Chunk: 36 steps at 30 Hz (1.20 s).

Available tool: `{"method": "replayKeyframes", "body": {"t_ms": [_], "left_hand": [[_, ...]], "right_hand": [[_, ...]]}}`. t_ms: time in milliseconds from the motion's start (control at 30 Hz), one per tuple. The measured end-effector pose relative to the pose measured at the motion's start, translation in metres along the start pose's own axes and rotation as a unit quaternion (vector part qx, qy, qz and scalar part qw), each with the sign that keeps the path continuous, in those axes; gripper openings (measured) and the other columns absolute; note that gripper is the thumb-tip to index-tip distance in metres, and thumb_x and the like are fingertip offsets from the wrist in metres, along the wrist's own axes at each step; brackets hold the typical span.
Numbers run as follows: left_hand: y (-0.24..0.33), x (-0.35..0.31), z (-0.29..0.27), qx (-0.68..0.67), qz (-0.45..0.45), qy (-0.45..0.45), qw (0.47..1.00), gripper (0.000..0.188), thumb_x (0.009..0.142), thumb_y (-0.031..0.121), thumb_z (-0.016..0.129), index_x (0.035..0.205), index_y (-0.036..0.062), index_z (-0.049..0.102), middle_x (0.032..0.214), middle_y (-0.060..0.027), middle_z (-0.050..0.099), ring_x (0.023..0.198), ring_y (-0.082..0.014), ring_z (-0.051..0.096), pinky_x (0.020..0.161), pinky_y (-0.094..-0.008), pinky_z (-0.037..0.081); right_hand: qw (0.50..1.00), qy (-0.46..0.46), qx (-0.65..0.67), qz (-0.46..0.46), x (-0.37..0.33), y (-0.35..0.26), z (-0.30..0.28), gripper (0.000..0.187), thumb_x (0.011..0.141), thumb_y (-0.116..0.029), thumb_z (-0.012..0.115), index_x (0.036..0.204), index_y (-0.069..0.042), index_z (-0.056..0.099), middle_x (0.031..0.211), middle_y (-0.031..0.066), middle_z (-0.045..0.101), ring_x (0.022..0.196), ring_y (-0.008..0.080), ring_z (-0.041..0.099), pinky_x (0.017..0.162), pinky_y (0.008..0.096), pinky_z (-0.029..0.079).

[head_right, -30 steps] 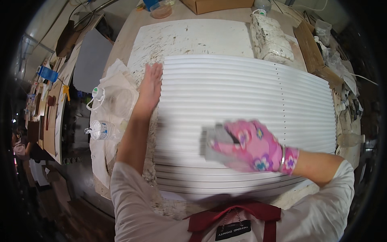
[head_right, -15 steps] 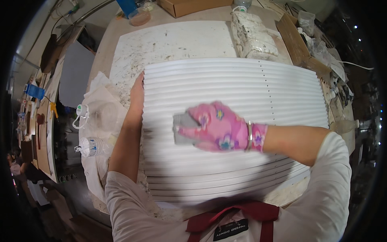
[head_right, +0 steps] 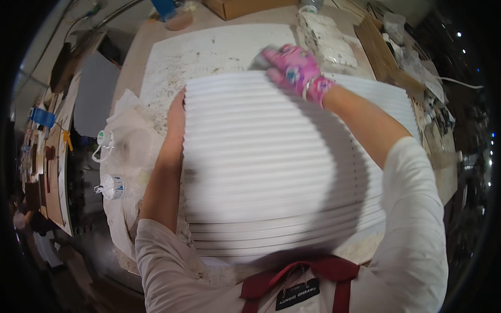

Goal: The person sands a stack of white corrugated paper sheets using a sanding block and pink gloves. They wipe the surface with a cloth and a liquid from a bottle, then continue sanding the sheets.

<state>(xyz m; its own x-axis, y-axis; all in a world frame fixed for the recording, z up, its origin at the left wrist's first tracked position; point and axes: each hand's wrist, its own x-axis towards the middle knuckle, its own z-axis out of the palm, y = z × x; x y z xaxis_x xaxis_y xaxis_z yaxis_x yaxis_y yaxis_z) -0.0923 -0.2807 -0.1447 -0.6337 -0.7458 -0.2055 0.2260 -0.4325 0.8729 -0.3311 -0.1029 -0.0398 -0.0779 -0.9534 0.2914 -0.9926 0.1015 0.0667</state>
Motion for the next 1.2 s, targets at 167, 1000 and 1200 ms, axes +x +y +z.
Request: {"method": "replayKeyframes", "body": {"t_ms": [167, 1000, 1200], "left_hand": [[0.002, -0.010, -0.011, 0.019, 0.080, 0.019, 0.996, 0.042, 0.101, 0.021, 0.037, 0.131, -0.0049, 0.050, 0.127, -0.0110, 0.057, 0.114, -0.0173, 0.054, 0.098, -0.0276, 0.041], [0.020, -0.021, -0.004, 0.157, 0.048, 0.064, 0.984, 0.039, 0.099, 0.011, 0.044, 0.137, 0.0006, 0.041, 0.119, -0.0101, 0.059, 0.107, -0.0150, 0.056, 0.092, -0.0269, 0.045], [0.018, -0.020, -0.005, 0.046, 0.026, 0.009, 0.999, 0.049, 0.098, 0.014, 0.048, 0.144, 0.0072, 0.033, 0.113, -0.0068, 0.062, 0.100, -0.0125, 0.058, 0.086, -0.0262, 0.048]], "right_hand": [[0.988, -0.105, 0.082, -0.075, -0.009, -0.098, -0.016, 0.049, 0.091, -0.041, 0.052, 0.129, -0.011, 0.052, 0.115, 0.0174, 0.058, 0.104, 0.0311, 0.057, 0.092, 0.0450, 0.045], [0.992, -0.097, 0.069, -0.036, 0.105, -0.090, 0.018, 0.042, 0.082, -0.038, 0.058, 0.123, -0.025, 0.057, 0.105, 0.0128, 0.059, 0.094, 0.0297, 0.060, 0.078, 0.0435, 0.049], [0.991, -0.034, 0.071, -0.105, 0.093, -0.095, 0.022, 0.048, 0.084, -0.038, 0.060, 0.126, -0.016, 0.055, 0.107, 0.0130, 0.059, 0.097, 0.0313, 0.058, 0.077, 0.0434, 0.048]]}}
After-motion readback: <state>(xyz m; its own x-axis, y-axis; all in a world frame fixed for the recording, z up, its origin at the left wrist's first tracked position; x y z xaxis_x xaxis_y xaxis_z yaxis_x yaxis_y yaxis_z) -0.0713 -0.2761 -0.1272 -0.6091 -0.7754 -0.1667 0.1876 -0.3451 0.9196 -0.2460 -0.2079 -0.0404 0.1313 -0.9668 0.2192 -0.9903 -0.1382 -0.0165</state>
